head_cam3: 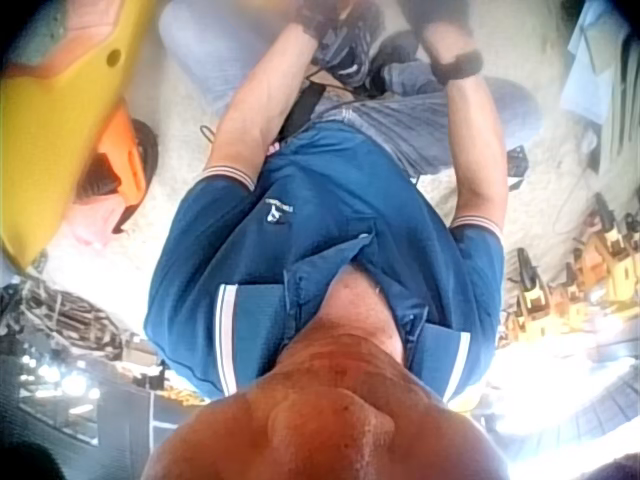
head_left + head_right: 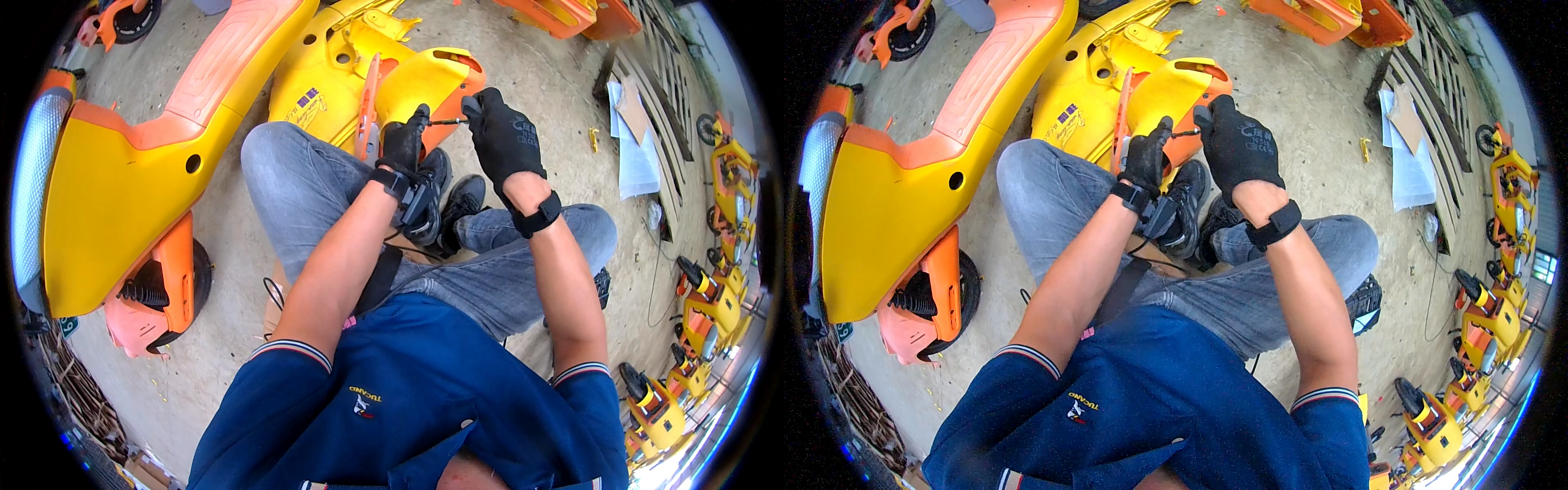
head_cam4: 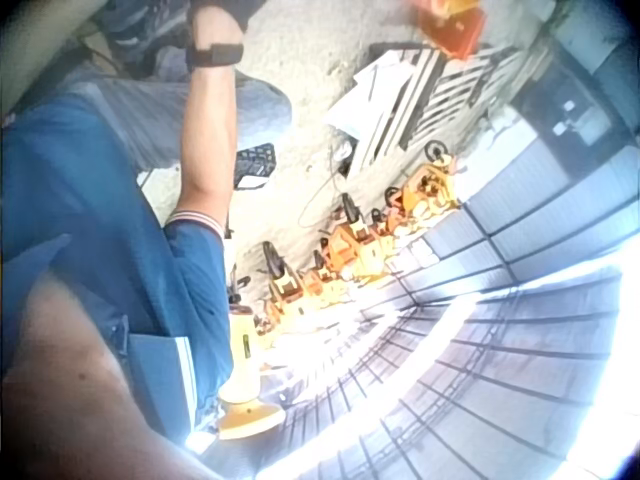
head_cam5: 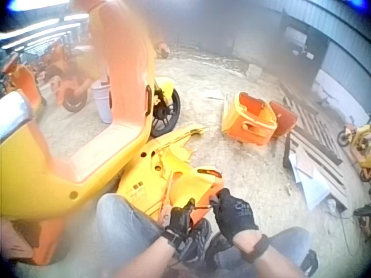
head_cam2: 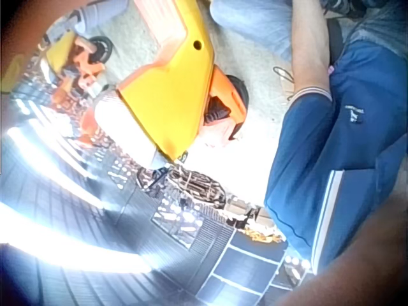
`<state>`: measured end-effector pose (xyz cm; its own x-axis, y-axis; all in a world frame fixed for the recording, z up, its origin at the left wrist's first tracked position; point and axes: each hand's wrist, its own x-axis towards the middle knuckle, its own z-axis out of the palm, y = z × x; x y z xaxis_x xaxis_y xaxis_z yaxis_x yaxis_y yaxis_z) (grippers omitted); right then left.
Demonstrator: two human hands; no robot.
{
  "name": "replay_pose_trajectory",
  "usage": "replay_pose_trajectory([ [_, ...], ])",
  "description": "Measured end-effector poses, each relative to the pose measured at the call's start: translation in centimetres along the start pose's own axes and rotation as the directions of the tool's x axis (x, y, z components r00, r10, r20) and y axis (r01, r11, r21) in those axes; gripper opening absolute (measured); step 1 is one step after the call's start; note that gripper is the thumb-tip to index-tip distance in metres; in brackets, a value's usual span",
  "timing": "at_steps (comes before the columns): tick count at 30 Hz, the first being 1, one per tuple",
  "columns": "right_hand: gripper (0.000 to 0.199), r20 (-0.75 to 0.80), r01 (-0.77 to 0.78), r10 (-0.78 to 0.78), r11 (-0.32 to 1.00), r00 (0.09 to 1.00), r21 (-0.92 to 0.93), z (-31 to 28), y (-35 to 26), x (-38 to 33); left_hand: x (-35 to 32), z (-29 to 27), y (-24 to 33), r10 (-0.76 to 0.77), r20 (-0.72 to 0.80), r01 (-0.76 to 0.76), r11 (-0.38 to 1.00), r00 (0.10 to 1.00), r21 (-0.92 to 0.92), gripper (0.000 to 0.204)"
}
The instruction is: The person sits on the floor and uses a screwdriver to tighten screws on an orange and yellow plastic scooter body panel. They hold the panel steady with one hand while turning the screwdriver with the other, working on multiple screw locations.
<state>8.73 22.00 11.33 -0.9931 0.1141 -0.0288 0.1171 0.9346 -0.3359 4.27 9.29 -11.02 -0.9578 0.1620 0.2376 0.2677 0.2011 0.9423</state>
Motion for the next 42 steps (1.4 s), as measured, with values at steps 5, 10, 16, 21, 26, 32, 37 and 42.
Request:
replay_pose_trajectory([
  [5, 0.019, -0.135, 0.15, -0.137, 0.984, 0.981, 0.095, 1.7, 1.9, 0.1, 0.2, 0.1, 2.1, -0.222, 0.004, 0.214, 0.934, 0.975, -0.285, 0.037],
  [10, 0.021, -0.158, 0.227, -0.199, 0.957, 0.967, 0.183, 1.8, 1.8, 0.0, 0.0, -0.3, 0.5, -0.03, 0.051, 0.031, 1.0, 0.998, -0.002, 0.046],
  [16, 0.024, 0.068, -0.063, 0.06, 0.997, 0.996, 0.047, 0.1, 0.0, 0.0, 0.3, 0.0, 2.6, -0.277, 0.025, 0.27, 0.911, 0.961, -0.312, 0.036],
  [21, 0.019, -0.138, 0.204, -0.187, 0.971, 0.973, 0.123, 2.1, 2.5, -0.1, 0.3, 0.2, 3.2, -0.341, -0.014, 0.309, 0.866, 0.94, -0.393, 0.04],
  [26, 0.019, -0.114, 0.142, -0.121, 0.969, 0.986, 0.201, 1.9, 2.2, 0.0, 0.3, 0.2, 3.1, -0.336, -0.017, 0.301, 0.864, 0.942, -0.404, 0.04],
  [32, 0.022, 0.058, -0.02, 0.013, 0.992, 0.998, 0.127, 1.0, 1.8, 0.4, 0.3, 0.2, 3.1, -0.304, -0.027, 0.262, 0.859, 0.952, -0.441, 0.04],
  [37, 0.019, -0.106, 0.157, -0.135, 0.958, 0.985, 0.242, 1.6, 2.6, 0.2, 0.3, -0.1, 3.5, -0.329, -0.004, 0.312, 0.899, 0.944, -0.307, 0.041],
  [42, 0.02, 0.063, -0.088, 0.076, 0.971, 0.995, 0.224, 0.3, 1.1, 0.3, 0.1, 0.0, 3.1, -0.295, -0.044, 0.258, 0.892, 0.955, -0.371, 0.042],
])
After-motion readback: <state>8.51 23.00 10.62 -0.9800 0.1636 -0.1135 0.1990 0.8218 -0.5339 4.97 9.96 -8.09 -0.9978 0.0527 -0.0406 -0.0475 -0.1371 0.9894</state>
